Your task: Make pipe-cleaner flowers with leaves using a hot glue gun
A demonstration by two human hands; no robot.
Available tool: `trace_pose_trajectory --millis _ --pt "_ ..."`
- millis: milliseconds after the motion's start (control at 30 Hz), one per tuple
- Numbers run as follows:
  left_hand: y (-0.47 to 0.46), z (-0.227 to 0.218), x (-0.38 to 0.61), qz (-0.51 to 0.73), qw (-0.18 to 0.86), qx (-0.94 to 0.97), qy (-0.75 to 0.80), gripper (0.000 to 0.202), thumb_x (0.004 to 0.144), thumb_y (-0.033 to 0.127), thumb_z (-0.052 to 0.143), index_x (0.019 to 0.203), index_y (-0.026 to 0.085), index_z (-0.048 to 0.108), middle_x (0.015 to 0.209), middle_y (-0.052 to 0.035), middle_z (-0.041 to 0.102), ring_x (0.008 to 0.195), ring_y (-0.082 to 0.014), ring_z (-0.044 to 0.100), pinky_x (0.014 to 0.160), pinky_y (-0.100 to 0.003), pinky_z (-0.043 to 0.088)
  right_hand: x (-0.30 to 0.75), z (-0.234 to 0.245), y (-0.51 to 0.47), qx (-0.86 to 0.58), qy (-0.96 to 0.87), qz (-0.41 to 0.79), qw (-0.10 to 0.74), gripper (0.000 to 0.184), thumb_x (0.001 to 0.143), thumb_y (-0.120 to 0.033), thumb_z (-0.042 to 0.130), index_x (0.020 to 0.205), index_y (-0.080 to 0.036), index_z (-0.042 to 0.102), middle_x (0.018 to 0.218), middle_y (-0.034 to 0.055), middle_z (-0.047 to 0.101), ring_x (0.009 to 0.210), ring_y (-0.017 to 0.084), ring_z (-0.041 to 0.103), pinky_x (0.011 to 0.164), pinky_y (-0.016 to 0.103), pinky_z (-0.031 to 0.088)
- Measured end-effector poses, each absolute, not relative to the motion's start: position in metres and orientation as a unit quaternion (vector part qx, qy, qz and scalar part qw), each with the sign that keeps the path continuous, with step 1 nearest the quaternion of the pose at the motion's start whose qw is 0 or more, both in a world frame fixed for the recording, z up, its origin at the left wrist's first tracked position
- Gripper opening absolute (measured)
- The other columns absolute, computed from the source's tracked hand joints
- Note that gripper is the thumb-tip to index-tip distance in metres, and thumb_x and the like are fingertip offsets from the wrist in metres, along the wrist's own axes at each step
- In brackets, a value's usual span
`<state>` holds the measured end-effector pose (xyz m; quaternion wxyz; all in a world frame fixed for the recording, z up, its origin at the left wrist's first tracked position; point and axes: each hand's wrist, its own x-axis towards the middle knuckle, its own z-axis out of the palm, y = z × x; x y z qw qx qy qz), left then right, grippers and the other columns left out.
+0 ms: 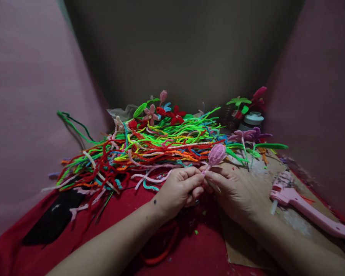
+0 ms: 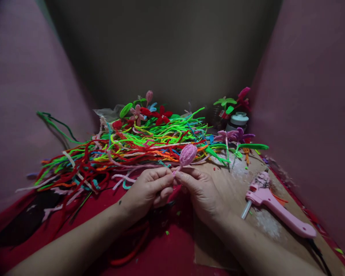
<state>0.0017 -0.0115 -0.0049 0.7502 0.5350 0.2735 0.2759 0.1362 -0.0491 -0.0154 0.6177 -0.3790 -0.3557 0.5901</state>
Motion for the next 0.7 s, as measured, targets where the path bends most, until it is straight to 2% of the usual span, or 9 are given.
trace_pose_trajectory --millis 200,333,433,500,533,600,700 --pt "-0.008 -0.013 0.000 0.229 0.858 0.426 0.172 0.018 0.085 0.031 0.053 0.077 0.015 0.054 0.041 0.0105 0.034 0.031 -0.0017 0.014 0.031 -0.013 0.022 0.138 -0.020 -0.047 -0.331 -0.354 0.625 0.612 0.011 0.067 -0.028 0.072 0.071 -0.018 0.070 0.060 -0.0011 0.060 0.058 0.011 0.049 0.059 0.024 0.041" --pt "-0.007 -0.013 0.001 0.218 0.864 0.427 0.156 0.016 0.085 0.031 0.052 0.081 0.016 0.054 0.041 0.0110 0.032 0.031 -0.0022 0.013 0.031 -0.014 0.024 0.139 -0.023 -0.047 -0.314 -0.347 0.645 0.604 0.014 0.067 -0.030 0.072 0.075 -0.018 0.070 0.062 -0.0005 0.062 0.057 0.012 0.053 0.060 0.026 0.044" --pt "-0.009 -0.010 0.003 0.216 0.822 0.487 0.199 0.023 0.086 0.036 0.049 0.076 0.016 0.051 0.045 0.0090 0.037 0.031 -0.0028 0.019 0.032 -0.016 0.024 0.139 -0.026 -0.046 -0.322 -0.355 0.633 0.608 0.015 0.069 -0.030 0.071 0.076 -0.018 0.069 0.059 -0.0010 0.061 0.054 0.012 0.054 0.057 0.026 0.045" --pt "-0.012 -0.009 0.003 0.251 0.717 0.593 0.268 0.028 0.088 0.038 0.043 0.072 0.016 0.050 0.050 0.0060 0.043 0.034 -0.0042 0.029 0.035 -0.017 0.027 0.139 -0.026 -0.046 -0.326 -0.356 0.624 0.615 0.014 0.070 -0.031 0.069 0.077 -0.018 0.068 0.058 -0.0014 0.060 0.050 0.012 0.053 0.053 0.026 0.044" --pt "-0.013 -0.009 0.003 0.277 0.629 0.661 0.300 0.028 0.089 0.037 0.042 0.073 0.016 0.050 0.054 0.0041 0.047 0.038 -0.0054 0.037 0.038 -0.018 0.030 0.138 -0.025 -0.046 -0.333 -0.355 0.615 0.621 0.013 0.070 -0.030 0.068 0.076 -0.018 0.068 0.058 -0.0013 0.061 0.049 0.012 0.052 0.051 0.026 0.043" --pt "-0.016 -0.013 0.003 0.322 0.407 0.790 0.328 0.025 0.089 0.037 0.043 0.078 0.016 0.053 0.063 0.0005 0.055 0.051 -0.0089 0.049 0.049 -0.020 0.037 0.137 -0.020 -0.047 -0.365 -0.352 0.582 0.636 0.010 0.067 -0.028 0.070 0.069 -0.019 0.068 0.061 -0.0006 0.063 0.051 0.012 0.053 0.052 0.026 0.044" --pt "-0.016 -0.023 0.000 0.328 0.116 0.891 0.293 0.022 0.090 0.033 0.044 0.090 0.015 0.054 0.072 -0.0035 0.060 0.062 -0.0137 0.056 0.056 -0.024 0.041 0.134 -0.006 -0.051 -0.439 -0.351 0.542 0.624 0.008 0.063 -0.027 0.071 0.063 -0.020 0.069 0.060 0.0000 0.064 0.056 0.014 0.055 0.056 0.027 0.045"
